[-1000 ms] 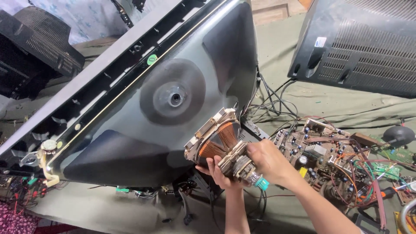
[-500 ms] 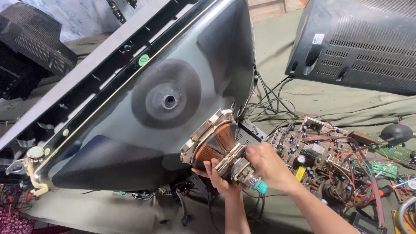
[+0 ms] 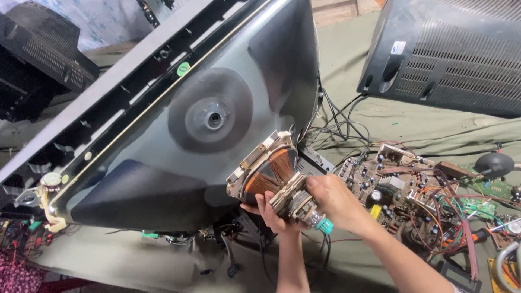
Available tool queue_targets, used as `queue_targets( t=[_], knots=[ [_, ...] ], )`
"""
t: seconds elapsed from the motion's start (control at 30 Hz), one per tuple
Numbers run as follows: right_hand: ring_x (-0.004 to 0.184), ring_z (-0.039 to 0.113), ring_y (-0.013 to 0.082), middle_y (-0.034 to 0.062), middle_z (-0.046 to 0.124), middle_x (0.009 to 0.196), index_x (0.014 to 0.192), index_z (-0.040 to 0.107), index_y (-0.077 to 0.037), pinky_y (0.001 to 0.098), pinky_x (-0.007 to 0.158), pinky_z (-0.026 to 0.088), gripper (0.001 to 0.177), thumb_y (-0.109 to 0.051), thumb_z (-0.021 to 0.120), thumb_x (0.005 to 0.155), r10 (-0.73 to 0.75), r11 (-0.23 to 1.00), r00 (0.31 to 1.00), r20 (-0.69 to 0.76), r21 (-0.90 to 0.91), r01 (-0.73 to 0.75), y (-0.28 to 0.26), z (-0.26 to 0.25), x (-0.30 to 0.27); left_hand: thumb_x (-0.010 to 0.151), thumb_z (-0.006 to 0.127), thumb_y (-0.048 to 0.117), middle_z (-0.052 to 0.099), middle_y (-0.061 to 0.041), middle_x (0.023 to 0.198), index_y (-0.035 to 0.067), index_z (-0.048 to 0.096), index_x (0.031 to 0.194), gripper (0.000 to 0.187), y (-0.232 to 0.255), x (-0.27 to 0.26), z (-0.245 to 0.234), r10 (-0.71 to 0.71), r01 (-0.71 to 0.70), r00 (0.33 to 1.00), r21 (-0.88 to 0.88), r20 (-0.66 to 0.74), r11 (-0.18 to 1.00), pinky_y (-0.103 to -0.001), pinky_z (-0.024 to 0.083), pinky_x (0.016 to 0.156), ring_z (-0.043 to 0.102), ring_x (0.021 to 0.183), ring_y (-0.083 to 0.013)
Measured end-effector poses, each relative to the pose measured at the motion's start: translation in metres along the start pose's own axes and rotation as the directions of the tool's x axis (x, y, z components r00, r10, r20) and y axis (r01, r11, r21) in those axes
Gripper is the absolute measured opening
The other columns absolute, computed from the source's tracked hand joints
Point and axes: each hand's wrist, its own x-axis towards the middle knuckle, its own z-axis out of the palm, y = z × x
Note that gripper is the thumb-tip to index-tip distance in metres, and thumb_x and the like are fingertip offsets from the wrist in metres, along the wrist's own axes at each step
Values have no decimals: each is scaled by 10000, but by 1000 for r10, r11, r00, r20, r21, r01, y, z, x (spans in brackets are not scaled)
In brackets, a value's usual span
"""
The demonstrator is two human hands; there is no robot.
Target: Disassembling and performing circuit checks on a CRT television, including removing the main board and adjusting the neck assembly.
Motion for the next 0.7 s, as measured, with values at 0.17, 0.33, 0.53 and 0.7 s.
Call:
queue_targets(
  t=[0.17,0.33,0.53,0.7],
  knots=[
    [405,565,218,84,505,508,745,700,-39,316,355,501,768,-566,212,1017,-6,992,986,168,128,-16,52,-9,5,1036,336,614,667,-369,1204,-233,409,1307,892,-1,18,-14,118,-120,992,-51,-37,991,-713,462,1070,648,1179,-507],
    [598,555,205,96,561,653,691,537,-38,338,570,502,639,-580,378,990,221,894,950,220,342,-288,59,-11,-6,1102,263,680,544,-9,1478,198,438,1462,626,39,93,-58,-90,107,960,-47,266,993,-466,404,1217,521,1388,-216],
    [675,451,137,86,557,797,1089,674,90,266,578,349,450,-330,525,1026,349,615,926,146,710,-344,80,18,-18,885,683,517,637,52,1323,258,685,1161,379,49,159,-73,-157,197,891,-52,426,979,-505,380,1270,463,1433,-323],
    [638,521,113,105,675,850,1079,672,72,262,556,402,394,-289,519,1039,196,358,941,277,873,-332,74,22,-12,736,804,370,743,41,1170,172,668,1121,454,52,175,-74,-209,351,809,-166,549,922,-471,354,1279,421,1477,-296]
  ],
)
